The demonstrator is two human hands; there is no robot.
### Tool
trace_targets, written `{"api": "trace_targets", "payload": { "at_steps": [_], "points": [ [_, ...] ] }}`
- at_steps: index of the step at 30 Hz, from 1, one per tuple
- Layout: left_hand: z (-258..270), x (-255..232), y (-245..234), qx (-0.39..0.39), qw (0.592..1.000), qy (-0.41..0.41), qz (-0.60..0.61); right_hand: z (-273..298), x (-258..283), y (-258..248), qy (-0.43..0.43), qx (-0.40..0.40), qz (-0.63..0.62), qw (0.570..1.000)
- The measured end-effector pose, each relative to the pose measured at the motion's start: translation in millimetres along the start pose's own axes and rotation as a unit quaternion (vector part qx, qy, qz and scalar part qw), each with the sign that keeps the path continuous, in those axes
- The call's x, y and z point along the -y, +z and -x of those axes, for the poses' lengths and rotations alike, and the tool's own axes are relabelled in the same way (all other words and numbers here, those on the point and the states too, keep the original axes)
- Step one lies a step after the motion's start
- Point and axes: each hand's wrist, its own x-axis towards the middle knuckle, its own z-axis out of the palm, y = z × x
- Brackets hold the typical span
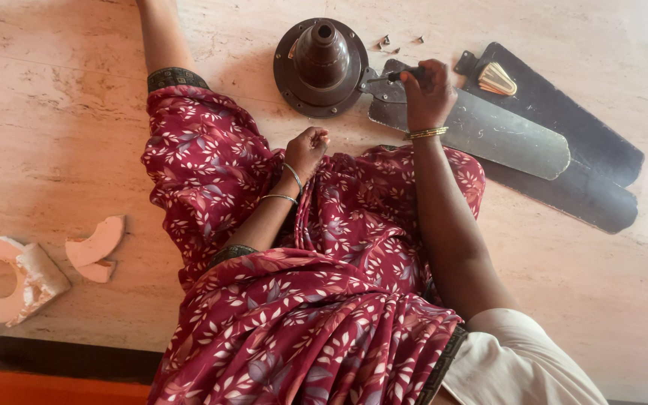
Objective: The person sits on the floor and uses a screwdriver to attach a fan blade to the fan motor housing. They align the blade, insert screws, and tighten them to secure the blade to the central hub.
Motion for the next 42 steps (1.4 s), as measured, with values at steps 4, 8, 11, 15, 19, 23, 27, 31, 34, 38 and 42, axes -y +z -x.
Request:
{"api": "trace_targets", "payload": {
  "at_steps": [4, 8, 11, 15, 19, 23, 27, 31, 34, 38, 42],
  "points": [
    [-2.4, -7.4, 2.9, 0.01, 1.0, -0.001, 0.018, 5.1, 1.1, -1.8, 0.0, -0.003, -0.004, 1.0],
    [-1.2, -8.0, 5.9, 0.017, 0.999, 0.003, 0.029, 6.4, -1.3, -0.3, 0.006, -0.009, -0.018, 1.0],
    [-1.3, -7.5, 6.2, 0.014, 1.0, -0.005, 0.013, 6.1, -2.9, -0.7, 0.002, -0.001, -0.009, 1.0],
    [-0.7, -6.8, 6.7, 0.014, 1.0, -0.01, 0.0, 7.5, -6.8, -2.0, -0.014, 0.009, 0.002, 1.0],
    [-2.0, -7.7, 4.3, 0.014, 1.0, -0.013, -0.022, 6.3, -8.6, 0.1, -0.015, 0.016, -0.028, 0.999],
    [-1.8, -7.8, 2.0, 0.01, 1.0, -0.019, -0.012, 6.5, -7.5, 0.6, -0.014, 0.023, -0.017, 0.999],
    [-2.7, -7.9, 0.6, 0.013, 0.999, -0.028, -0.019, 4.6, -3.4, 2.9, -0.034, 0.014, 0.02, 0.999],
    [-0.7, -6.0, 1.6, 0.012, 0.999, -0.025, -0.026, 6.4, 2.4, 2.8, -0.048, 0.012, 0.06, 0.997],
    [-2.2, -3.5, 3.1, 0.01, 1.0, -0.021, -0.015, 4.0, 7.1, 4.1, -0.051, 0.019, 0.064, 0.997],
    [-3.0, 1.7, 5.6, 0.008, 1.0, -0.015, -0.01, -4.0, 11.1, 5.9, -0.065, 0.028, 0.135, 0.988],
    [-7.2, -2.8, 6.3, 0.003, 1.0, -0.004, -0.009, -13.0, 16.1, 8.2, -0.09, 0.074, 0.107, 0.987]
  ]
}}
